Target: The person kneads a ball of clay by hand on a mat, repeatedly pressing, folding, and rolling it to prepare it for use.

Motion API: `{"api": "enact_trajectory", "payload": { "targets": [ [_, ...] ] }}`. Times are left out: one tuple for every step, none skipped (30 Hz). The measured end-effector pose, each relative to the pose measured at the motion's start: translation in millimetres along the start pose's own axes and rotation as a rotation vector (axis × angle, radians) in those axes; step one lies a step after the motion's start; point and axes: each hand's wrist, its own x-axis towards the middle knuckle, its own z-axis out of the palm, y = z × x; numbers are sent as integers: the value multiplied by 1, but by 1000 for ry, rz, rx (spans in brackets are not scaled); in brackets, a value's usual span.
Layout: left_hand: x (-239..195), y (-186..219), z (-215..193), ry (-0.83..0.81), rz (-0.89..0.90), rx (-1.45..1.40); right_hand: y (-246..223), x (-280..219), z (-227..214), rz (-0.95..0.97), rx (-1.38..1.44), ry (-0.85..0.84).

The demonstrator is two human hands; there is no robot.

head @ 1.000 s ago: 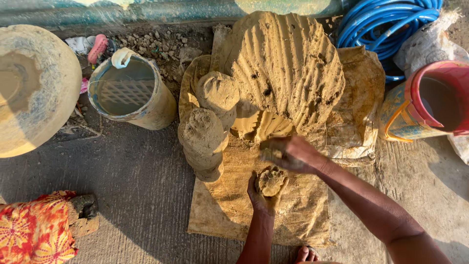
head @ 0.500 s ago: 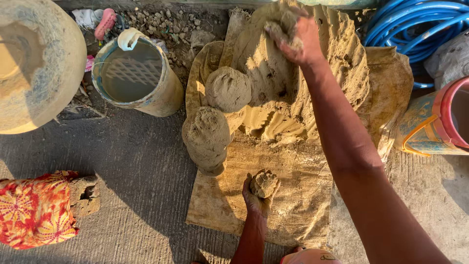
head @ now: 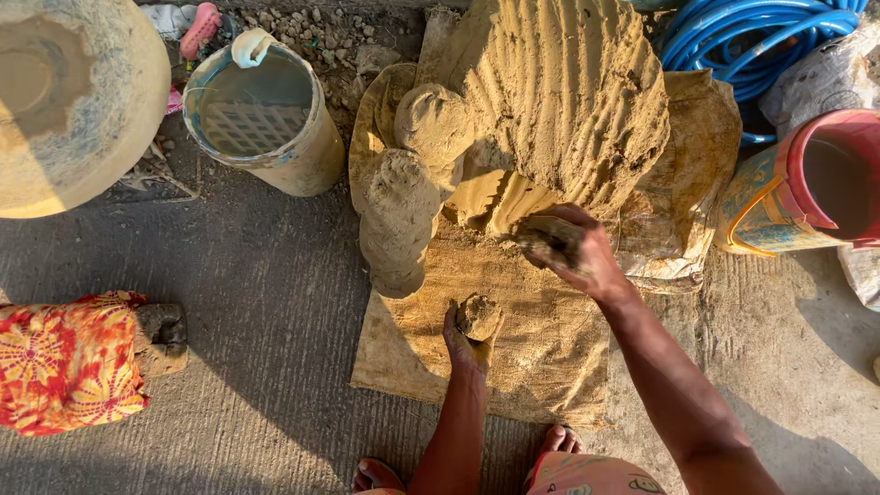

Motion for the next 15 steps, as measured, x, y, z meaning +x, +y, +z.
{"api": "enact_trajectory", "payload": {
  "targets": [
    [-4,1,4,1,2,-5,-15,-16,-7,26,-221,119],
    [-12,3,5,16,-17,-17,-29,-30,-16,-68,-73,186],
    [-20,5,8,32,-36,-29,-39,-42,-25,-163,77,252],
    [-30,6,10,48,-37,-28,-36,-57,-22,-147,81,253],
    [-38,6,15,60,-69,-27,-26,-73,-17,-199,69,306],
    [-40,4,29,44,-102,-29,-13,-83,-19,-279,49,356],
    [-48,-1,37,33,-105,-30,10,-99,2,122,-504,333],
    [-52,-10,47,-63,-141,31,55,-88,55,-269,-283,50],
    [-51,-14,55,-160,-176,92,71,-102,77,-484,-138,118],
    [-55,-12,44,-150,-181,68,80,-119,84,-291,-383,-18],
    [-57,-2,28,-230,-195,139,80,-134,85,-98,-625,-156],
    [-52,7,18,-316,-196,216,79,-126,72,-101,-622,-177],
    [-46,-6,19,-311,-186,199,70,-111,48,-38,-597,-392],
    [-40,-9,15,-246,-161,229,62,-101,48,42,-557,-545],
    [-37,-8,8,-183,-133,260,51,-84,42,124,-578,-486]
  ]
}}
